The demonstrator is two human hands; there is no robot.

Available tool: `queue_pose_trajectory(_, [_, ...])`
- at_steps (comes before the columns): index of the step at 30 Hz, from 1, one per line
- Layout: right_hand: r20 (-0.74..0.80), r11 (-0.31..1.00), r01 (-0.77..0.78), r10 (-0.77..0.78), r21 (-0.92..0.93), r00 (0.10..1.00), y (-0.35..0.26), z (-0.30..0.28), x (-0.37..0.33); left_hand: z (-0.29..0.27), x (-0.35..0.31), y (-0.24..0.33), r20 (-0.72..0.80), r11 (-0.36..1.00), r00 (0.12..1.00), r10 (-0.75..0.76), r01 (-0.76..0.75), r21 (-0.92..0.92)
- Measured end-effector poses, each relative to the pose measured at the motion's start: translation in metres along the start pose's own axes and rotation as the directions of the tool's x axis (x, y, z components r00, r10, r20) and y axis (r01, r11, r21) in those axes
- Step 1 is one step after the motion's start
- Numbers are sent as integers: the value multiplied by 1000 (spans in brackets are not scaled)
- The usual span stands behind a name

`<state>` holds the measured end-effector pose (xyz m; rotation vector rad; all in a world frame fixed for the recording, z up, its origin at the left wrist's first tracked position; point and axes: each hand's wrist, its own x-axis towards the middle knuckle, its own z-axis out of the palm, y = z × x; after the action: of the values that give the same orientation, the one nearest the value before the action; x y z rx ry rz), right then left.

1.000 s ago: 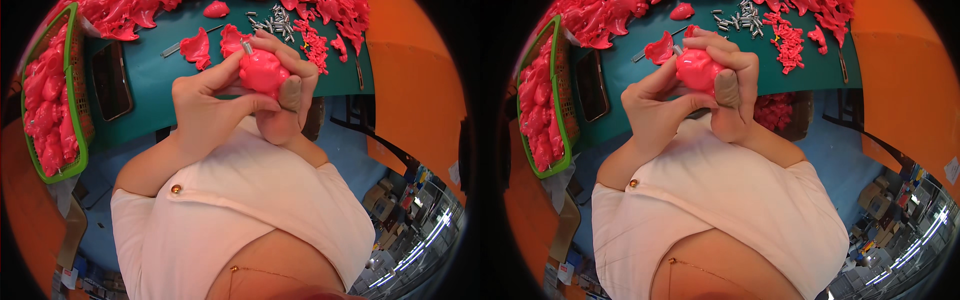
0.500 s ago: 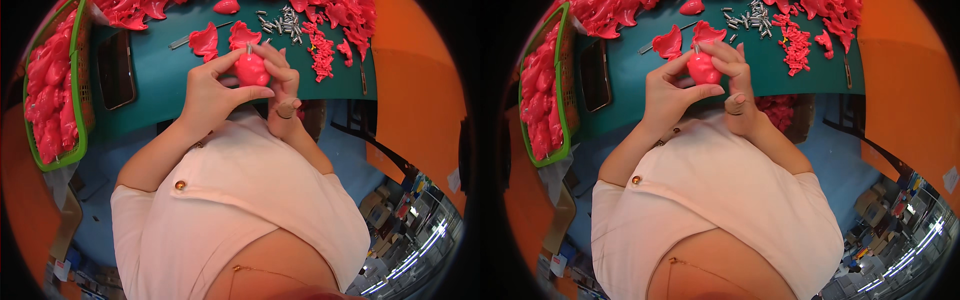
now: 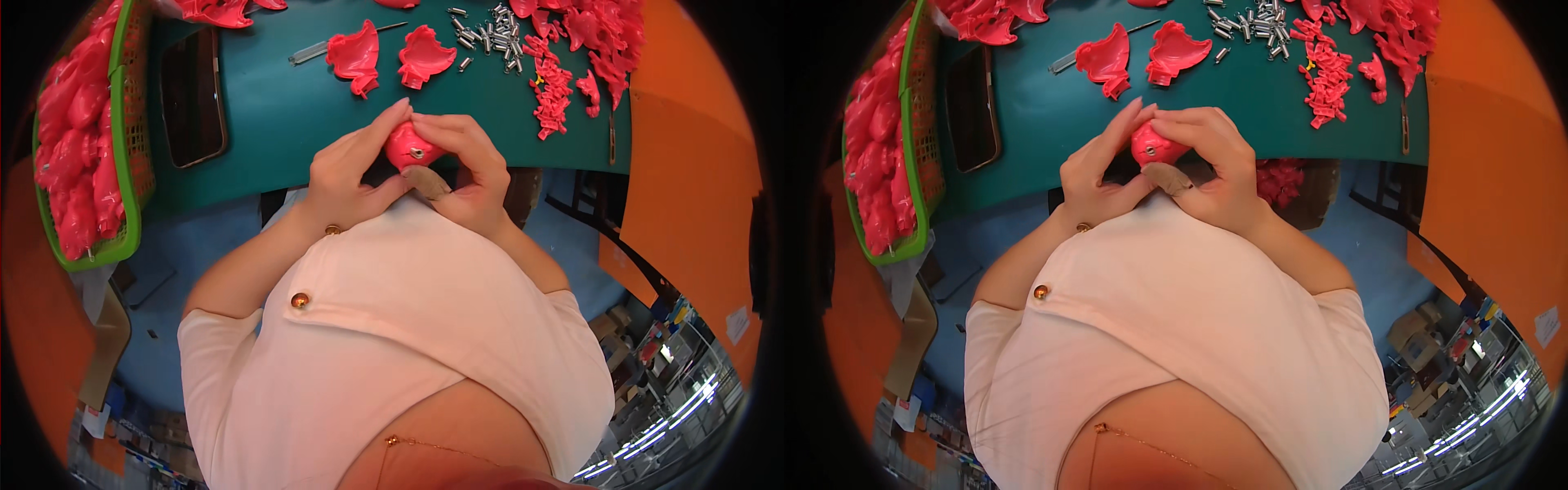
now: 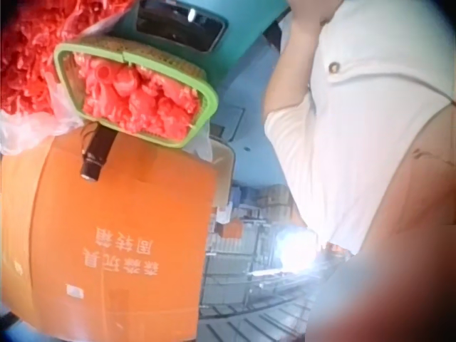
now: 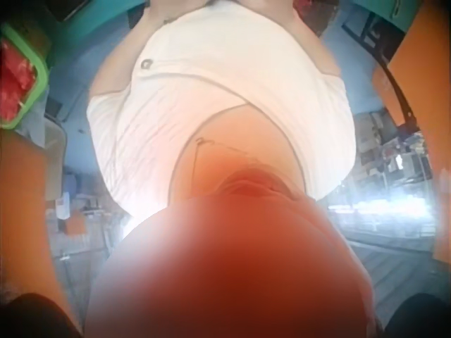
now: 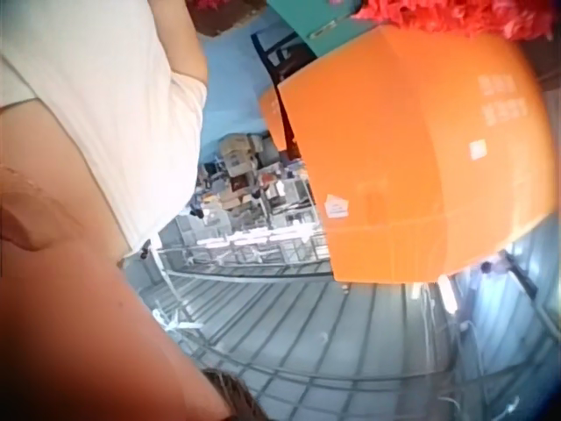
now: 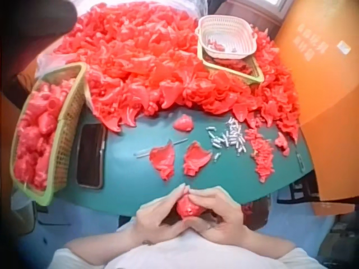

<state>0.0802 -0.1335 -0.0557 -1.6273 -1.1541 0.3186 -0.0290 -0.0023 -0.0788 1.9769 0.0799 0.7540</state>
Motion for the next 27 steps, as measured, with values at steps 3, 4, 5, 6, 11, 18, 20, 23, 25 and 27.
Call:
queue_pose_trajectory(3, [-120,991,-56,70,120,990,-2,10,-8,3,2,-2,-14,1000,1000,11,-11,-7])
queue_pose_trajectory(4, [-120,991,-60,75,122,990,-2,13,-9,4,1,-4,-23,998,998,54,-54,-14])
queue_pose_trajectory(5, [-141,982,-94,117,162,983,-3,15,-9,5,1,-5,-21,999,999,50,-50,-15])
queue_pose_trajectory(6, [-162,971,-125,159,202,974,-3,17,-9,6,0,-6,-30,997,997,76,-76,8])
queue_pose_trajectory(11, [-188,976,-81,120,201,975,2,20,-11,8,1,-8,-35,991,991,127,-125,48])
queue_pose_trajectory(18, [25,600,-306,429,740,903,12,-7,-10,-4,20,11,-1,974,993,-120,118,-195])
queue_pose_trajectory(20, [119,259,-266,473,929,873,21,-10,-8,-3,27,22,16,906,966,-260,249,-343])
queue_pose_trajectory(23, [96,-64,-75,476,995,874,19,7,11,-2,32,17,-223,970,966,-130,77,-233])
queue_pose_trajectory(25, [136,-107,-100,423,989,896,21,11,18,1,30,13,-279,983,955,-97,47,-179])
queue_pose_trajectory(27, [219,-272,-97,467,957,857,23,17,21,-1,30,14,-335,992,940,-68,29,-122])
